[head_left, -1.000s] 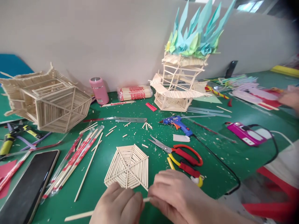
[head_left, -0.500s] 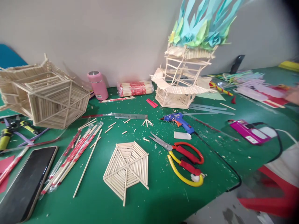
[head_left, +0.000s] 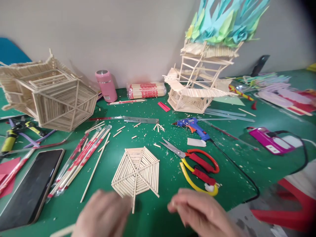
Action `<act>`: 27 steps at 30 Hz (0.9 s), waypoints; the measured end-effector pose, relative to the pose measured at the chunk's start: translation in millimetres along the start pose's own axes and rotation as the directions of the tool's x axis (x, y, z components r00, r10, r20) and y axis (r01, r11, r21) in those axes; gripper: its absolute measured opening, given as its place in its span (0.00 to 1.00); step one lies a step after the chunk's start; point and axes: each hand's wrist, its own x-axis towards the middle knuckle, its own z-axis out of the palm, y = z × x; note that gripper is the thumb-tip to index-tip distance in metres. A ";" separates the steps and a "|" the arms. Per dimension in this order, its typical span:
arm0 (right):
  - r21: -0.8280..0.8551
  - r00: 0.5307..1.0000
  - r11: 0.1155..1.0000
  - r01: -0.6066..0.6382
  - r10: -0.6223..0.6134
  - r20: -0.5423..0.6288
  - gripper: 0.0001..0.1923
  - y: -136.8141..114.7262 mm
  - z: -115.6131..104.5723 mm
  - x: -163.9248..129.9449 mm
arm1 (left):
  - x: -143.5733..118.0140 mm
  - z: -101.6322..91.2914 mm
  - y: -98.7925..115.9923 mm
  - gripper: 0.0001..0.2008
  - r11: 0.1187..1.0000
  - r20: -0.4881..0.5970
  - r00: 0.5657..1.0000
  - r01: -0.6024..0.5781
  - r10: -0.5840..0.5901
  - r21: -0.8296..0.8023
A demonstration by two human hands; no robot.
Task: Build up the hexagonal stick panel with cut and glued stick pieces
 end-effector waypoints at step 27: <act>-0.547 0.901 0.731 0.408 -0.418 0.113 0.08 19.3 51.3 35.6 | -3.4 10.1 -3.2 0.09 0.996 0.019 0.997 0.070 -0.071 0.064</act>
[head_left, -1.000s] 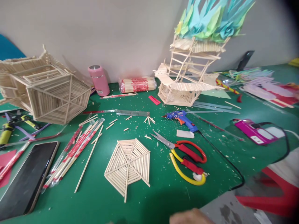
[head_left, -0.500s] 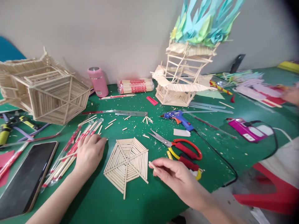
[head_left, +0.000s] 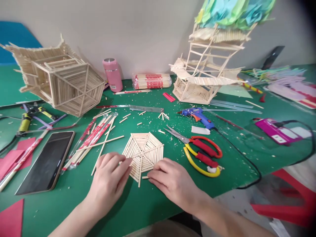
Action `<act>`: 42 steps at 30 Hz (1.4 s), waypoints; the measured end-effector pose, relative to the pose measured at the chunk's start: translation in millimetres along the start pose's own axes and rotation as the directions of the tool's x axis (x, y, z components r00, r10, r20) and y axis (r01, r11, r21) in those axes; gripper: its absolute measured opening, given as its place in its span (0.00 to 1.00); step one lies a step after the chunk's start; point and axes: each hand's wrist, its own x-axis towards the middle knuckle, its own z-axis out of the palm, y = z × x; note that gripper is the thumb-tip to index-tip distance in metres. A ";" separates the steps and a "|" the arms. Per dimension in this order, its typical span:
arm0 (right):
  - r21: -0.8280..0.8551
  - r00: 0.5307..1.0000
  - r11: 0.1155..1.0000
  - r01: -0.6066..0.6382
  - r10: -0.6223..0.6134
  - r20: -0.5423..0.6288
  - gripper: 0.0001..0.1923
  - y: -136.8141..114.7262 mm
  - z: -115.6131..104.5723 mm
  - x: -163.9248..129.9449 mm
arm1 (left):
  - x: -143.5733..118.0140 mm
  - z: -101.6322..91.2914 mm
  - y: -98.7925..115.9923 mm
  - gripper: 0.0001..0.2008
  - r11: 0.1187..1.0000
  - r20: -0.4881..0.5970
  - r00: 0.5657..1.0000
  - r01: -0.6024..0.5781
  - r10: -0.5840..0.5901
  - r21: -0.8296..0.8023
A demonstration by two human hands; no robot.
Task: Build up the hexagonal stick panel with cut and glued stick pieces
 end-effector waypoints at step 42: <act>-0.139 0.997 0.989 -0.045 0.035 -0.075 0.10 7.7 16.1 -2.3 | -21.4 27.2 24.4 0.08 0.986 0.017 0.990 -0.144 0.143 0.085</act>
